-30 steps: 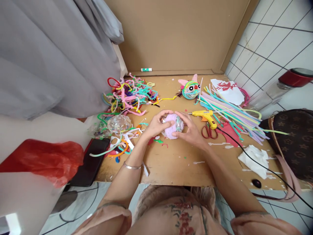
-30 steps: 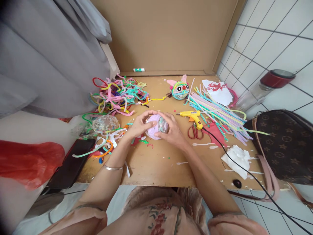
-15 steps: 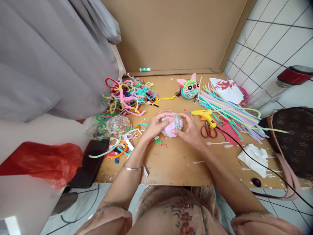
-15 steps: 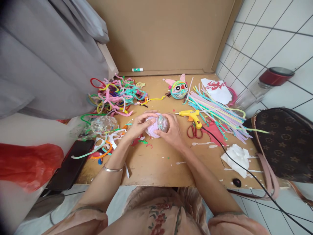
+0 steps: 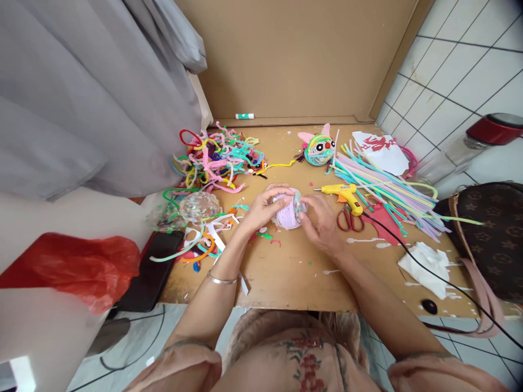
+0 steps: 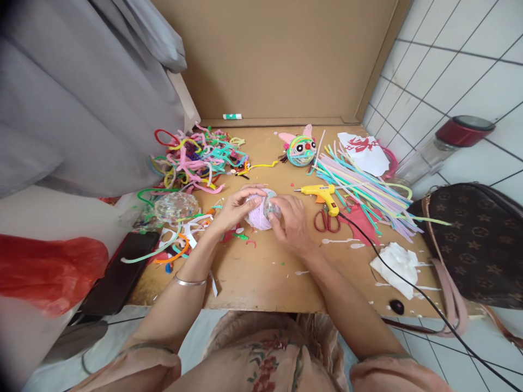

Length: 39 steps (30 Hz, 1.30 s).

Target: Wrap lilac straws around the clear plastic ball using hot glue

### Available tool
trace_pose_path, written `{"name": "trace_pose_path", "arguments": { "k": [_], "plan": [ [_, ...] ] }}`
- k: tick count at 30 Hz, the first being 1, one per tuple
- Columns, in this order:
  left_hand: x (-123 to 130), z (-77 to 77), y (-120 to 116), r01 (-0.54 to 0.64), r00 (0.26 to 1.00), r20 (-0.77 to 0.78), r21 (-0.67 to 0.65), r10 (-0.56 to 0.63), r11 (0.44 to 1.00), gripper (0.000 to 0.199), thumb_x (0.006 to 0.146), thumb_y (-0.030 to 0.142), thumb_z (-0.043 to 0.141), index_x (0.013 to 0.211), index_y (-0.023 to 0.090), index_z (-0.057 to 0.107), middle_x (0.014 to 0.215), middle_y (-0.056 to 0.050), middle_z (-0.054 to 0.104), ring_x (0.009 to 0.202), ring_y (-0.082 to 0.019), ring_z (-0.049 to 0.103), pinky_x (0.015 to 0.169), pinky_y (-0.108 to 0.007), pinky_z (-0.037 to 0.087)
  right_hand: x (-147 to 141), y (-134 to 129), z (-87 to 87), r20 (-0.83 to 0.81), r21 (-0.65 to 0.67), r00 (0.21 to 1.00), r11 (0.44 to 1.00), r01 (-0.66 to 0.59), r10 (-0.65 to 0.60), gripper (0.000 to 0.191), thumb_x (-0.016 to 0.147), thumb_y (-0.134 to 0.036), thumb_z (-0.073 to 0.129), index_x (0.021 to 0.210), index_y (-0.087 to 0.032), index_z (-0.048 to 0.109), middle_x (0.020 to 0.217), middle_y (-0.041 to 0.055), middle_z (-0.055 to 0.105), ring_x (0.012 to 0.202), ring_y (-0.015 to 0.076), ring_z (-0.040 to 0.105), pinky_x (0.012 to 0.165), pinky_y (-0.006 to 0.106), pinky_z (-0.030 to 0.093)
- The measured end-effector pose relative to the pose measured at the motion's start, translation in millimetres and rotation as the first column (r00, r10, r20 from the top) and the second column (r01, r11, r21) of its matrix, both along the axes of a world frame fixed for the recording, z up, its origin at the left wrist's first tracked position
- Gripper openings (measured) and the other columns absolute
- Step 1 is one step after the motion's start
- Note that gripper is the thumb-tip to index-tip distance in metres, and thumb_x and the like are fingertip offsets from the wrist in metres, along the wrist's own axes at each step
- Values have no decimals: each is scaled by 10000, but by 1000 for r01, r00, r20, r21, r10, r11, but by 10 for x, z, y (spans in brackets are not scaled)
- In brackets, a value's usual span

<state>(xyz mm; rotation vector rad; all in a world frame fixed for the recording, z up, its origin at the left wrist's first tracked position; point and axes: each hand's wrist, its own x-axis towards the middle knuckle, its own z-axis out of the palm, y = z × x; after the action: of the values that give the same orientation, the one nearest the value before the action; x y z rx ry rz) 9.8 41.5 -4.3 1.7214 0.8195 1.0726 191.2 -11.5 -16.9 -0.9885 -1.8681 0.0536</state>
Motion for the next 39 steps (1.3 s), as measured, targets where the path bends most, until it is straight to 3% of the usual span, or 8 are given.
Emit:
{"name": "trace_pose_path", "arguments": {
  "k": [4, 10, 13, 18, 23, 28, 33, 39],
  "plan": [
    [9, -11, 5, -7, 1000, -4, 19, 8, 1000, 281, 848, 416, 638, 969, 176, 720, 1187, -115, 634, 1236, -240, 533, 1099, -403, 367, -30, 17, -61, 96, 122, 994, 992, 42, -54, 195, 888, -229, 511, 1051, -246, 615, 931, 68, 636, 874, 218, 587, 766, 395, 453],
    [21, 0, -18, 6, 999, -40, 42, -4, 999, 254, 857, 390, 620, 982, 187, 708, 1205, -113, 613, 1256, -235, 513, 1092, -385, 359, -29, 80, -89, 23, 68, 999, 997, 22, -24, 190, 912, -228, 474, 869, -254, 658, 833, 52, 639, 783, 195, 579, 716, 376, 457],
    [16, 16, -26, 16, 998, -62, 25, -15, 1000, 243, 846, 326, 597, 1026, 193, 692, 1247, -104, 584, 1257, -232, 507, 1091, -377, 353, -37, 102, -95, -15, 61, 1000, 998, 7, -7, 193, 910, -230, 466, 899, -246, 658, 846, 61, 647, 796, 202, 588, 726, 380, 483],
    [7, 22, -19, 21, 996, -82, 16, -20, 1000, 272, 804, 247, 557, 1036, 193, 688, 1256, -94, 580, 1266, -237, 494, 1084, -382, 361, -56, 101, -112, 102, 85, 994, 996, 28, -36, 259, 870, -227, 482, 1055, -262, 659, 890, 78, 657, 830, 224, 597, 749, 406, 488],
    [20, 30, -34, 23, 997, -80, 18, -21, 1000, 263, 813, 263, 570, 1029, 171, 689, 1270, -118, 562, 1279, -242, 490, 1090, -388, 361, -53, 119, -125, 86, 159, 995, 987, 37, -51, 226, 895, -221, 472, 951, -264, 687, 818, 64, 678, 762, 201, 610, 694, 372, 499],
    [17, 48, -36, 25, 997, -72, 33, -23, 999, 247, 829, 261, 578, 1033, 177, 689, 1255, -117, 576, 1266, -247, 499, 1101, -410, 345, -30, 131, -148, -8, 65, 999, 997, 44, -44, 286, 930, -266, 407, 1015, -252, 680, 910, 81, 727, 856, 230, 676, 786, 428, 548],
    [14, 39, -18, 24, 998, -67, 36, -22, 999, 254, 828, 264, 588, 1040, 180, 700, 1240, -106, 591, 1264, -239, 500, 1110, -392, 336, -16, 122, -158, -27, 3, 996, 996, 87, -87, 291, 940, -298, 389, 995, -261, 673, 919, 97, 726, 871, 252, 689, 781, 461, 569],
    [23, 15, -12, 25, 999, -40, 53, -23, 998, 258, 811, 247, 610, 1042, 177, 702, 1216, -114, 598, 1263, -238, 506, 1118, -405, 338, -73, 93, -113, -49, 198, 981, 961, 192, -186, 176, 920, -245, 477, 862, -258, 642, 849, 73, 662, 792, 204, 638, 695, 386, 560]
  ]
}}
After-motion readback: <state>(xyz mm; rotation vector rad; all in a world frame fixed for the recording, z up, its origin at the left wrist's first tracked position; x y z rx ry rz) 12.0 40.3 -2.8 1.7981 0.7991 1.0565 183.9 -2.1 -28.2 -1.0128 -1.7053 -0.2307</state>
